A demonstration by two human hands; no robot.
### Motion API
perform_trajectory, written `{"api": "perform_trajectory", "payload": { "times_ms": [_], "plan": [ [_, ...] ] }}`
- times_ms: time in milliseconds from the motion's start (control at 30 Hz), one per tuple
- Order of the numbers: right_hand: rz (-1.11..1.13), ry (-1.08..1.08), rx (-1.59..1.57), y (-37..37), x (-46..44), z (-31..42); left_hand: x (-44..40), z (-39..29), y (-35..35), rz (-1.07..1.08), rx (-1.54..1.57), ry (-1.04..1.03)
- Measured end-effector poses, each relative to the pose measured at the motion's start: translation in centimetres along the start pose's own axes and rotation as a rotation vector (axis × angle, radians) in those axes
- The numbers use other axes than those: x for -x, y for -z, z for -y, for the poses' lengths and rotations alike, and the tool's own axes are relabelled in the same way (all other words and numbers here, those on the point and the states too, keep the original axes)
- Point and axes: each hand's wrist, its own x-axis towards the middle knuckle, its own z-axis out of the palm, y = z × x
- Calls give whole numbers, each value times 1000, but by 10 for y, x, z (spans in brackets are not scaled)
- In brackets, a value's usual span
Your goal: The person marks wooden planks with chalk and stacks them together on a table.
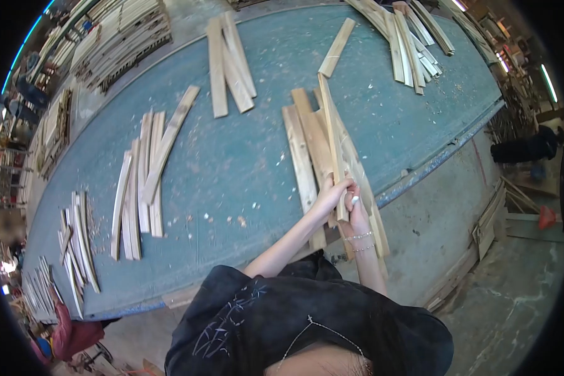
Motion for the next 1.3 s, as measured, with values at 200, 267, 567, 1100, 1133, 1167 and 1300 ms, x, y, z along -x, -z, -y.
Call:
{"api": "perform_trajectory", "payload": {
  "times_ms": [200, 267, 567, 1100, 1133, 1167, 1300],
  "plan": [
    [-225, 136, 721, -36, 31, -8, 126, -14, 86, -58, 15, -118],
    [36, 212, 878, -58, 1, -31, 150, -4, 113, -134, 101, -67],
    [409, 448, 1099, -146, -88, -166, 197, 17, 149, -135, 417, -34],
    [302, -591, 409, -119, 30, -140, 212, -31, 196, 200, -1178, 117],
    [193, -306, 665, -105, 19, -157, 208, -35, 215, 173, -1223, 108],
    [74, -7, 902, -92, 9, -170, 206, -47, 236, -22, -1208, 158],
    [154, 407, 1055, -123, -60, -138, 165, -101, 373, -1294, -1718, -436]
  ]
}}
